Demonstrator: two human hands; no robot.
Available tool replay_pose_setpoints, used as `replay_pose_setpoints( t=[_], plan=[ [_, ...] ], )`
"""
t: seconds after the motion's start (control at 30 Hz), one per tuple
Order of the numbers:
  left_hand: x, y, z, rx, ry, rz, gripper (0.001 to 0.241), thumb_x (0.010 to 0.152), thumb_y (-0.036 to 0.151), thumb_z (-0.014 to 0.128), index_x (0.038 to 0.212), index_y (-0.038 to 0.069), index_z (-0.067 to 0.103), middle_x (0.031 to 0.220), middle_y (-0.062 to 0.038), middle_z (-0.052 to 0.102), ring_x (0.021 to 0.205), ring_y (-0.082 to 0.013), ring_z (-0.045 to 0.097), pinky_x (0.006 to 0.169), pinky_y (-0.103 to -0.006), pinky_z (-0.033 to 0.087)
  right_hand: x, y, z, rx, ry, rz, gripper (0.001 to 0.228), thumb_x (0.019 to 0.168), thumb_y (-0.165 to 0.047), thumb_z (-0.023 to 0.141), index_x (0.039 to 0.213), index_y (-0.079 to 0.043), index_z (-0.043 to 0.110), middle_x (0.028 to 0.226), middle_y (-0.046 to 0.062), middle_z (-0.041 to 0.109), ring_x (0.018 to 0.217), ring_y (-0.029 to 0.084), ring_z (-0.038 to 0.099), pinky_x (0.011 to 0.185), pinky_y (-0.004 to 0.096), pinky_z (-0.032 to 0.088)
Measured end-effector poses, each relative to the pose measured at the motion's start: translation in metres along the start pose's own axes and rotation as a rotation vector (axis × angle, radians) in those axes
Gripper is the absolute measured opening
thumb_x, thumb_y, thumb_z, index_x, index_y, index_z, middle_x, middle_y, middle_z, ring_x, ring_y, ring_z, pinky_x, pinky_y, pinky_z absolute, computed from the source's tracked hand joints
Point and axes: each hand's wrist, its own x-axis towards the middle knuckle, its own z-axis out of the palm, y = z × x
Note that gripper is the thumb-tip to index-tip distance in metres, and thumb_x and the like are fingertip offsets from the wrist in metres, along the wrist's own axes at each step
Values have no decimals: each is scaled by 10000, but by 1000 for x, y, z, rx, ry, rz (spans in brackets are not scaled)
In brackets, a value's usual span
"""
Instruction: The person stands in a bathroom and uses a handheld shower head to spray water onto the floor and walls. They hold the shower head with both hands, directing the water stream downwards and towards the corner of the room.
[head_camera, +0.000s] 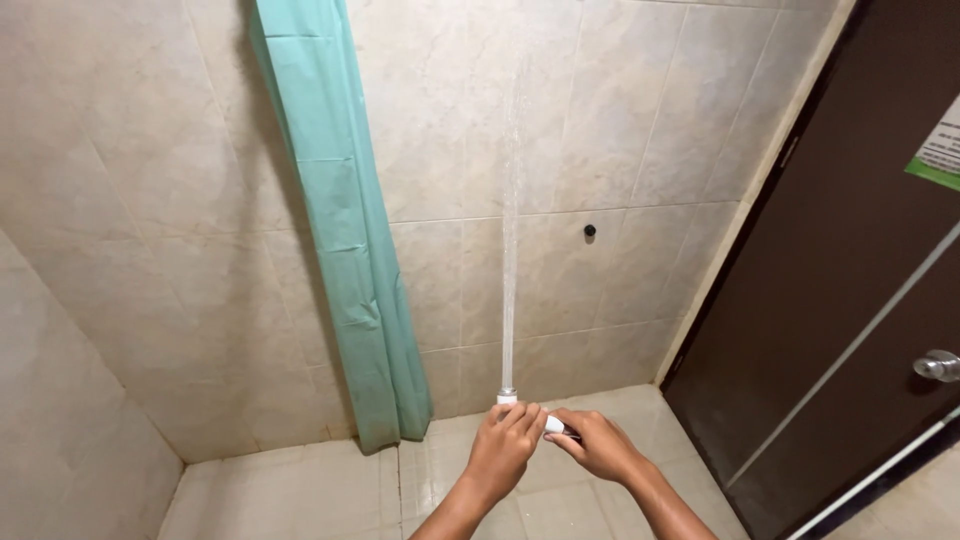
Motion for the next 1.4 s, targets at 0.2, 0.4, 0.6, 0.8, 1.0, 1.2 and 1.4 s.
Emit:
replay_pose_setpoints(
  t=[0.2,0.4,0.6,0.8,1.0,1.2,1.4],
  plan=[
    [-4,-2,3,42,-3,-17,490,755,-12,653,1243,-48,658,1118,-82,666,1073,-225,619,944,-362,443,7,-8,-3,28,-42,-10,236,905,-269,708,1093,-126,719,857,86,763,735,303,655,674,419,506],
    [-11,4,-3,133,-2,-27,453,784,37,661,1228,-52,657,1097,-94,658,1035,-228,608,913,-360,441,14,4,5,42,-68,-78,281,885,-239,722,1146,-135,730,954,81,788,826,301,710,728,396,546],
    [-18,6,-4,168,-15,-68,427,790,43,664,1209,-40,663,1073,-79,655,1027,-220,607,924,-353,446,17,-7,4,36,-86,-150,351,881,-246,734,1219,-154,728,993,86,783,858,322,702,738,408,542],
    [-28,8,-7,202,-38,-93,447,771,39,667,1209,-50,666,1056,-88,642,1038,-230,602,925,-351,445,22,-8,10,17,-136,-209,260,889,-279,740,1081,-103,724,914,108,760,783,341,657,701,413,521],
    [-37,9,-12,236,-33,-105,453,745,19,674,1192,-55,664,1079,-106,649,1052,-246,600,930,-366,443,26,-8,20,-16,-169,-214,278,892,-306,744,1065,-92,707,848,119,738,734,332,634,666,419,498],
    [-46,5,-12,216,-78,-128,464,753,7,677,1212,-62,659,1096,-108,651,1055,-244,595,938,-363,444,30,-14,23,8,-185,-253,282,897,-309,737,1068,-86,716,864,119,745,731,332,634,668,422,504],
    [-48,5,-19,203,-90,-141,507,704,-27,667,1210,-65,661,1089,-115,658,1050,-261,591,929,-381,439,29,-14,30,14,-211,-232,285,902,-321,729,1071,-93,714,858,115,751,736,321,652,681,416,510]
  ],
)
